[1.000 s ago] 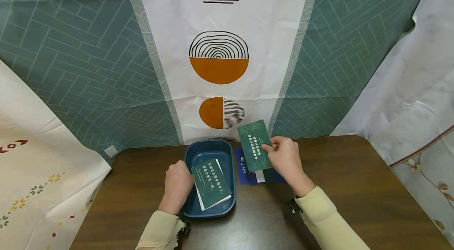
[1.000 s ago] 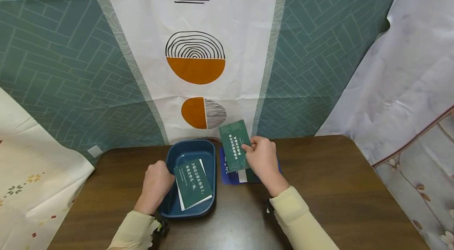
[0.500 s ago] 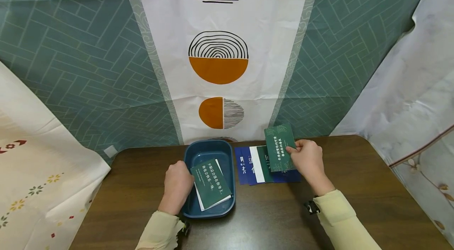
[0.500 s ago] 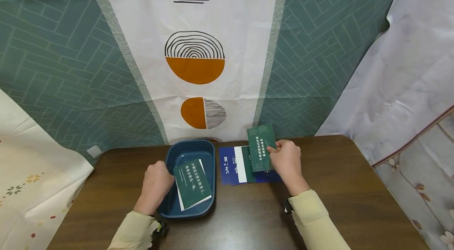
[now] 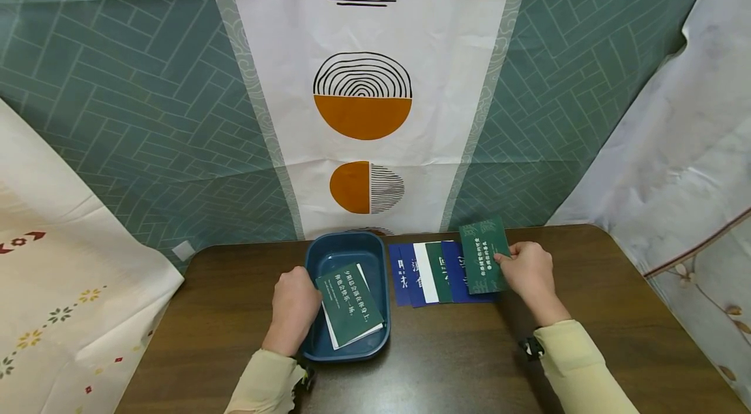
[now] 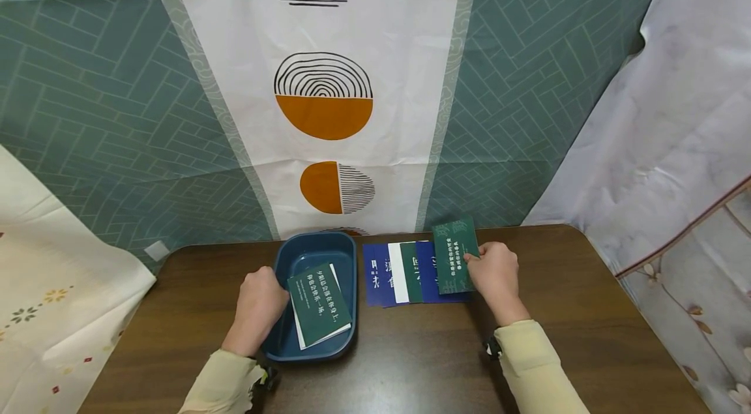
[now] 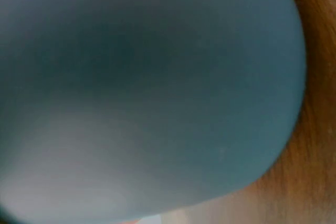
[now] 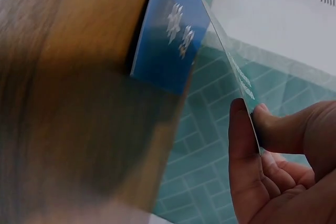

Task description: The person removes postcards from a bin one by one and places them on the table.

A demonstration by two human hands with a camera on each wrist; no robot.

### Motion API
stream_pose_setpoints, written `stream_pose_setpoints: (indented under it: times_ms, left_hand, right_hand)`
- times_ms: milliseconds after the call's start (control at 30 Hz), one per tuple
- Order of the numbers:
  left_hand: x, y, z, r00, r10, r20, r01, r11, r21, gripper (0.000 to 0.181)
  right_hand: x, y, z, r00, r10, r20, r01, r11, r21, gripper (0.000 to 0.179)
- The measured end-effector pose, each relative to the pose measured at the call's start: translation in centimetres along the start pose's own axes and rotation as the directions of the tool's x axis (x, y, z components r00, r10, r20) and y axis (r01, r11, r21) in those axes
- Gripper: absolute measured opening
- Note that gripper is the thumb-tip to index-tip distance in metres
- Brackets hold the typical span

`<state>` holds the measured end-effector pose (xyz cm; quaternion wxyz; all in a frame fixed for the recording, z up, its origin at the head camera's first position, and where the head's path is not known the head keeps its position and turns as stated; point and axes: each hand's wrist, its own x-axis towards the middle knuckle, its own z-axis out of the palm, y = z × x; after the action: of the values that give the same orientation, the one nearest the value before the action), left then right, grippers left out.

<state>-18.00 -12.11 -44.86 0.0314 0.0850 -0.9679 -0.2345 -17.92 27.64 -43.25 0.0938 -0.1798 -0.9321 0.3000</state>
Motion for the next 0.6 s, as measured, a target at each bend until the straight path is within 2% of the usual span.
stream_pose_setpoints:
  times_ms: [300, 600]
  left_hand:
    - [0.0, -0.1, 0.0, 1.0, -0.006, 0.004, 0.006, 1.0, 0.009, 0.018]
    - [0.1, 0.0, 0.0, 1.0, -0.008, 0.014, 0.007, 1.0, 0.009, 0.019]
  right_hand:
    - [0.3, 1.0, 0.0, 0.999, 0.025, 0.045, -0.022, 0.999, -0.048, 0.027]
    - [0.7, 1.6, 1.0, 0.996, 0.042, 0.072, -0.036, 0.996, -0.086, 0.025]
